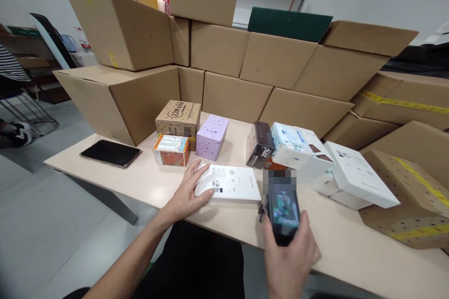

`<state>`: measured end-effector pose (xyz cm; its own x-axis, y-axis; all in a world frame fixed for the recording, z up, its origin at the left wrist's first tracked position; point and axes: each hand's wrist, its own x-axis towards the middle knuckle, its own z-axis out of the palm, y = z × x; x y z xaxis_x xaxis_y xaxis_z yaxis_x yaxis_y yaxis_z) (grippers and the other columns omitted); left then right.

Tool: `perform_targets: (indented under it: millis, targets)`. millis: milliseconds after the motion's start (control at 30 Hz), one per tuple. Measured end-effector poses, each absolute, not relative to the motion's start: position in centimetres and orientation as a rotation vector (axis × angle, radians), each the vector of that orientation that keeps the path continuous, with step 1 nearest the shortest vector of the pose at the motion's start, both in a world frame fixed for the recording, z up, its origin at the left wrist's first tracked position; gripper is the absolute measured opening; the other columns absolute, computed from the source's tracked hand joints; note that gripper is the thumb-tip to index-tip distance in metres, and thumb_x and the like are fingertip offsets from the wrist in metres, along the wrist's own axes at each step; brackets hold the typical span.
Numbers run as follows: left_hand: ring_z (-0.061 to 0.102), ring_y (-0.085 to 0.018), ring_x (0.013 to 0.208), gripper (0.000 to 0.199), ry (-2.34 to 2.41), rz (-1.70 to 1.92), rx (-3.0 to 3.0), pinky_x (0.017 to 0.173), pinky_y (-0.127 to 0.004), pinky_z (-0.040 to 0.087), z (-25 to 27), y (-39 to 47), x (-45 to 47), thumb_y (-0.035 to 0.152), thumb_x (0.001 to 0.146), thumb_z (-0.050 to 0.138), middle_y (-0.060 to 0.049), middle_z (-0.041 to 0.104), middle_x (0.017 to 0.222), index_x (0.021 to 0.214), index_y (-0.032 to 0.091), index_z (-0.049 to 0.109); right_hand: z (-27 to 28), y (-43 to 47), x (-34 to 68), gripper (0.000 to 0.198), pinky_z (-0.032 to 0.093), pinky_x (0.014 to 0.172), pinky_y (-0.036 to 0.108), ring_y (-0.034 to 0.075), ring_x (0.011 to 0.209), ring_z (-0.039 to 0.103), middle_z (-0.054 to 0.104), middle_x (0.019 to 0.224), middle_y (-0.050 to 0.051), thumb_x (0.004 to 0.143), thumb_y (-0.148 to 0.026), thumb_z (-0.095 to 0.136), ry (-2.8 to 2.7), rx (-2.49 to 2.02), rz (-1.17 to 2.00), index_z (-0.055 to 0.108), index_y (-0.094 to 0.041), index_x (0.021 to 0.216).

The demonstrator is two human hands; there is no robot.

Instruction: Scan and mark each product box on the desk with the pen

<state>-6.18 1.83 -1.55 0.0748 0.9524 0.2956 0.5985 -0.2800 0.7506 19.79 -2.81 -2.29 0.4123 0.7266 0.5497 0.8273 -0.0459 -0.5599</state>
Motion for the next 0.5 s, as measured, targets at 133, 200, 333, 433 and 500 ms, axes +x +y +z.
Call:
perform_targets:
  millis: [133,200,333,433,500]
  targets:
    - [-0.001,-0.036,0.156,0.084,1.559,0.923,1.858,0.124,-0.058,0.015,-1.0,2.0,-6.0,0.044,0.084,0.070,-0.014,0.004,0.169,0.156,0.028,0.029,-3.0,-3.0,25.1,0.106,0.037,0.101,0.065,0.049,0.116,0.057,0.060,0.126,0.033,0.076,-0.079,0.047,-1.327,-2.118,-0.146,0.042,0.000,0.147]
    - [-0.003,-0.036,0.156,0.090,1.566,0.856,1.875,0.124,-0.058,0.014,-1.0,2.1,-6.0,0.047,0.082,0.071,-0.013,0.000,0.169,0.157,0.030,0.024,-3.4,-2.9,27.0,0.106,0.039,0.100,0.064,0.048,0.113,0.059,0.062,0.121,0.033,0.076,-0.079,0.046,-1.331,-2.250,-0.123,0.042,0.000,0.147]
    - [-0.003,-0.037,0.156,0.094,1.595,0.768,1.912,0.123,-0.058,0.014,-0.8,2.2,-5.9,0.050,0.080,0.071,-0.014,-0.004,0.169,0.158,0.029,0.023,-4.2,-2.8,29.1,0.105,0.044,0.093,0.060,0.047,0.104,0.062,0.065,0.111,0.031,0.077,-0.080,0.045,-1.337,-2.383,-0.135,0.043,-0.001,0.146]
    - [-0.002,-0.040,0.155,0.095,1.587,0.704,1.935,0.123,-0.059,0.016,-0.2,2.0,-6.1,0.049,0.079,0.072,-0.015,-0.005,0.169,0.158,0.028,0.023,-4.7,-2.7,29.9,0.100,0.045,0.089,0.060,0.048,0.101,0.063,0.066,0.110,0.028,0.078,-0.080,0.044,-1.361,-2.403,-0.158,0.048,-0.006,0.144]
    - [-0.002,-0.041,0.155,0.095,1.557,0.625,1.973,0.122,-0.059,0.017,0.2,1.8,-6.4,0.043,0.077,0.074,-0.015,-0.005,0.169,0.157,0.027,0.026,-4.9,-2.7,30.1,0.097,0.045,0.088,0.062,0.048,0.101,0.062,0.066,0.112,0.028,0.078,-0.081,0.043,-1.381,-2.382,-0.171,0.053,-0.008,0.141]
